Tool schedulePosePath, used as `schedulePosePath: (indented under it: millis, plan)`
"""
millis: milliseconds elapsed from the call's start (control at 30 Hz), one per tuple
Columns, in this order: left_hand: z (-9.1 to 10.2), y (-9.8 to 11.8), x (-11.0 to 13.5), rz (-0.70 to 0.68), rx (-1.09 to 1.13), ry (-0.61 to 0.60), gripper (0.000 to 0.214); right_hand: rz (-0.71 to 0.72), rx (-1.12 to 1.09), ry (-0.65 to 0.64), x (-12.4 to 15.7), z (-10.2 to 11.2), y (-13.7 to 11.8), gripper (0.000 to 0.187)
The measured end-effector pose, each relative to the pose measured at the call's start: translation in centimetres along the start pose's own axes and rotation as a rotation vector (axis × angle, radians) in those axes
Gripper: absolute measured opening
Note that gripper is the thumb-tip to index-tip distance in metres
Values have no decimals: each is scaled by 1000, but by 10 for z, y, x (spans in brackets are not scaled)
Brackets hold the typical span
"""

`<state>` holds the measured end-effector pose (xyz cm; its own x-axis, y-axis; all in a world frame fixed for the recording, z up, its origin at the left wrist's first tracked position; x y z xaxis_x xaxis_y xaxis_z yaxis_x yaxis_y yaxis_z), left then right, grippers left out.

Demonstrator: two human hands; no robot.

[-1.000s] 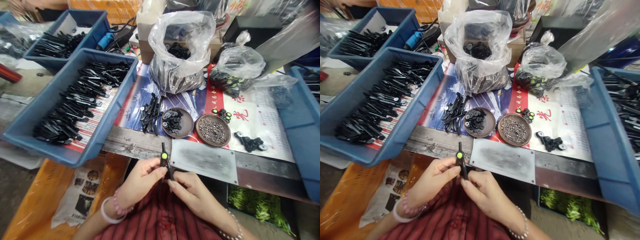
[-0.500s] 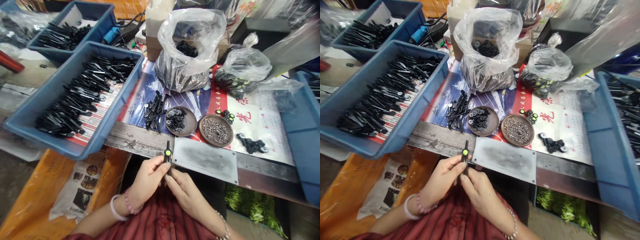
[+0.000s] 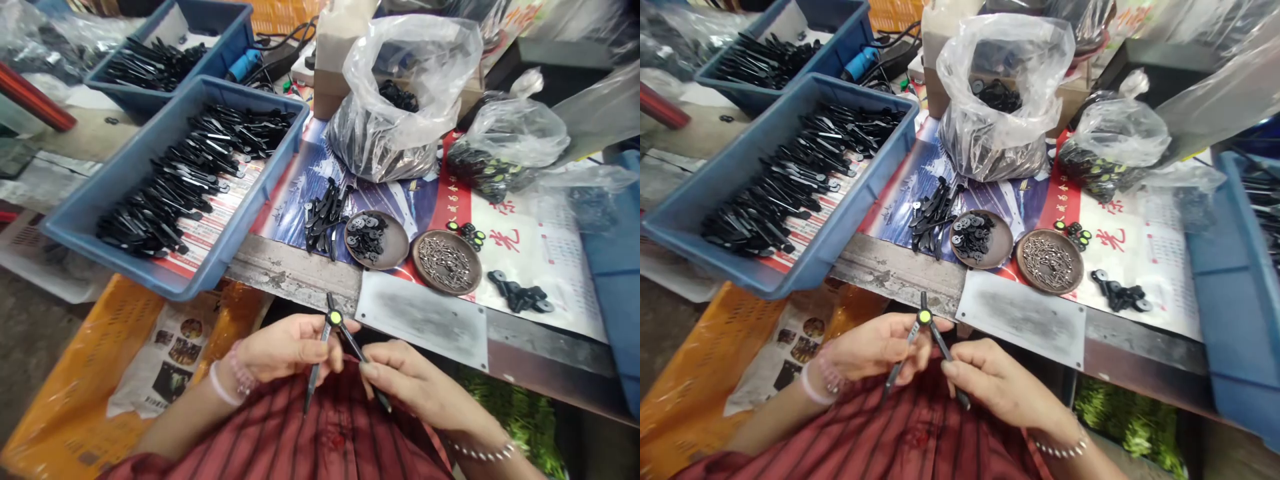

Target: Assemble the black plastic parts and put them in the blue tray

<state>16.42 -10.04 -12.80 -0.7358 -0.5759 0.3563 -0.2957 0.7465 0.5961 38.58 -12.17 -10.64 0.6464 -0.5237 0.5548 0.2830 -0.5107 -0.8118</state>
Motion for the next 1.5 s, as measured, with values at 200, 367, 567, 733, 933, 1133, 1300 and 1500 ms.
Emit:
schedulePosePath:
  millis: [200, 367, 567, 733, 933, 1133, 1300, 1500]
  plan:
    - [9, -1, -9, -63, 186, -80, 67, 88, -19, 40, -13, -15, -1, 45]
    - [3, 3, -2, -139, 159, 13, 53, 98, -47, 33, -17, -22, -2, 48]
    - [6, -2, -1, -177, 200, 123, 45, 39, -199, -2, -30, -38, 3, 48]
    - [10, -6, -3, -178, 126, 226, 45, 24, -274, 50, -41, -51, 7, 49]
    - [-6, 4, 3, -291, -663, 188, 24, 20, -45, 118, -35, -32, 8, 46]
    - [-32, -9, 5, -619, -1729, 287, 33, 199, -181, 540, -16, -5, -1, 30]
    - [-30, -16, 5, -1041, -1758, 232, 28, 214, -196, 640, -15, -11, 0, 31]
    - [-28, -17, 3, -1050, -1726, 264, 23, 181, -378, 640, -19, -17, 8, 34]
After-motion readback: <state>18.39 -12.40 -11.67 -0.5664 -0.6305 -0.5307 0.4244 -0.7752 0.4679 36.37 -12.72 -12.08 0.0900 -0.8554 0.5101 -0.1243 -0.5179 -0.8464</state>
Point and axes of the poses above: each hand's wrist, its own x-axis away from the middle knuckle, its own z-axis out of the back of the hand, y = z × x, the point moved 1 cm from there along -x, towards the middle knuckle, and after that the axes turned 10 degrees about -z, right-handed, at the moved point
